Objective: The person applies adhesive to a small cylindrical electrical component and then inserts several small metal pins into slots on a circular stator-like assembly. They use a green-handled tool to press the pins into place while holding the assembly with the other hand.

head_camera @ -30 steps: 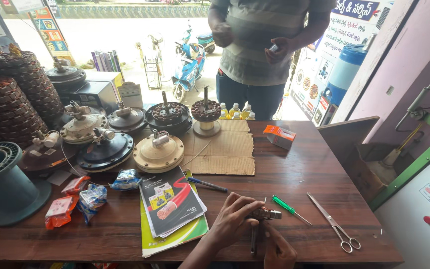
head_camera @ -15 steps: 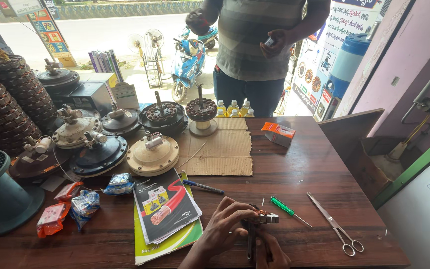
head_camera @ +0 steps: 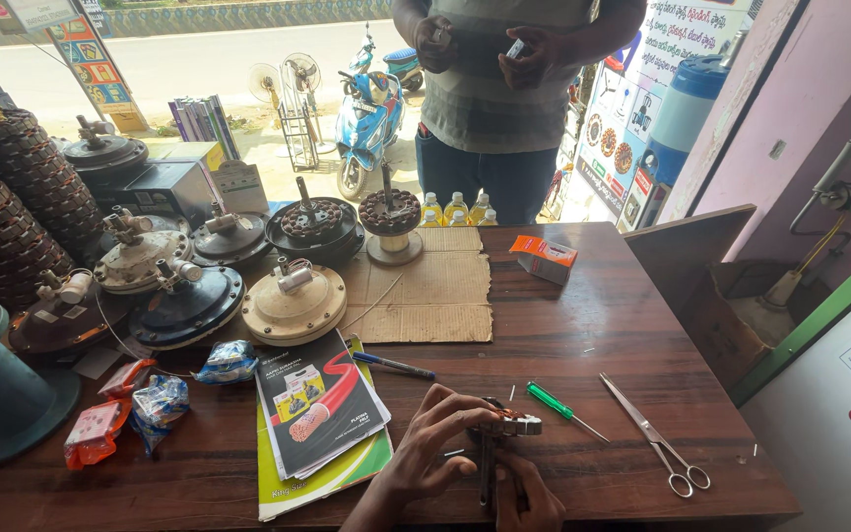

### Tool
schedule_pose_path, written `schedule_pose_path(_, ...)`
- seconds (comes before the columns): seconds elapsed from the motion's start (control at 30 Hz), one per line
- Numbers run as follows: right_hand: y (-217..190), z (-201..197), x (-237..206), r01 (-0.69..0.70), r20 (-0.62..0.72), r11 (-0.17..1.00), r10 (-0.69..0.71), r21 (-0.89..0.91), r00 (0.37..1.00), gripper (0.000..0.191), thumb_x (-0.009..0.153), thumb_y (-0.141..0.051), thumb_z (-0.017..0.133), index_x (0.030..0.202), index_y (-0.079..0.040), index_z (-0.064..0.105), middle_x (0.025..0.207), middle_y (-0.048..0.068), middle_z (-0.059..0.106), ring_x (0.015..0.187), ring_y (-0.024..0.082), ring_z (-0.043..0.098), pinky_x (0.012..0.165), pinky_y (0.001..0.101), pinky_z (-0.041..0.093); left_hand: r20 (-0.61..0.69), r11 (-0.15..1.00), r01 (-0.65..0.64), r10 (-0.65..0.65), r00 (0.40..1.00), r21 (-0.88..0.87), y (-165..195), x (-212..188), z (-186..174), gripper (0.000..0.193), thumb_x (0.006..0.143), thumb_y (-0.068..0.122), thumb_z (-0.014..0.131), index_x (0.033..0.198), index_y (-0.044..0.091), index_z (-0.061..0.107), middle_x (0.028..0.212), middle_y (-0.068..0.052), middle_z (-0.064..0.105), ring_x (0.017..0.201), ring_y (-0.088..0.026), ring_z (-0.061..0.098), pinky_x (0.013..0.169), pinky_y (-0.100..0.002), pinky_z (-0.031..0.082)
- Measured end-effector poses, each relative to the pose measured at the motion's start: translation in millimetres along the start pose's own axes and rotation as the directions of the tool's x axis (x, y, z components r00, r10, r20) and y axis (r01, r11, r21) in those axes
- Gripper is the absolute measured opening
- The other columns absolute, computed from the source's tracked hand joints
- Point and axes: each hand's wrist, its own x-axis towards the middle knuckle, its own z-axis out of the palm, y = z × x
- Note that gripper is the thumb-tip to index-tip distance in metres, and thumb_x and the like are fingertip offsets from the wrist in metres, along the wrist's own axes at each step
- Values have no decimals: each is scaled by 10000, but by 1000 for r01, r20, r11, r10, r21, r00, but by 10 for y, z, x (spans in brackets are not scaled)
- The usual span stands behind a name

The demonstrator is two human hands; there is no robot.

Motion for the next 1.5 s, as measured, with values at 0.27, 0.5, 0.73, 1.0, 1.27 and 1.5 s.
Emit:
schedule_pose_path(0.27, -76, -34, 19, 0, 43, 999, -2, 40, 999, 216, 885, -109, 672, 1092, -90, 729, 682, 66, 806, 548, 64, 724, 481, 247, 521, 29, 999, 39, -39, 999, -2, 33, -18, 9, 795, 956, 750, 501, 1401, 99, 611, 1351, -98, 640, 1202, -299, 527, 1075, -460, 443)
schedule_pose_path(0.5, -150, -46, 39, 0, 42, 999, 2, -35, 999, 225, 866, -132, 692, 1086, -106, 734, 525, 57, 676, 444, 62, 610, 439, 267, 468, -10, 997, 18, -17, 1000, 72, 50, -14, 29, 668, 987, 641, 525, 1391, 121, 633, 1329, -81, 651, 1168, -306, 542, 1040, -455, 463)
schedule_pose_path(0.73, -170, -10, 31, 32, -24, 998, -33, -47, 999, 160, 859, -140, 698, 1006, -81, 715, 529, 35, 654, 428, 63, 602, 423, 282, 455, -41, 977, -45, 54, 998, 209, 67, -10, 60, 573, 907, 481, 697, 1367, 145, 639, 1297, -54, 654, 1125, -305, 552, 1015, -453, 480)
schedule_pose_path(1.0, -261, -20, 19, 56, -42, 995, -59, -82, 997, 150, 879, -141, 700, 1008, -68, 727, 530, 55, 641, 431, 72, 575, 427, 283, 439, -85, 961, -47, 73, 994, 274, 131, 7, 83, 488, 860, 161, 768, 1331, 149, 646, 1263, -35, 654, 1117, -303, 561, 1003, -443, 489)
schedule_pose_path(1.27, -493, -99, -11, 109, 24, 993, -111, 45, 994, 188, 919, -106, 661, 1075, -7, 696, 736, 32, 723, 632, 36, 604, 520, 269, 472, -89, 941, -68, 103, 991, 331, 157, -38, 71, 508, 872, 96, 716, 1369, 157, 629, 1256, -33, 636, 1125, -290, 554, 1015, -432, 487)
schedule_pose_path(1.5, -642, -121, -21, 87, 2, 993, -87, -80, 996, 206, 912, -113, 678, 1084, -3, 701, 600, 31, 565, 534, 69, 436, 473, 315, 364, -86, 934, -89, 126, 988, 345, 136, -47, 78, 566, 874, 222, 764, 1413, 174, 599, 1256, -23, 616, 1118, -275, 544, 1011, -427, 486)
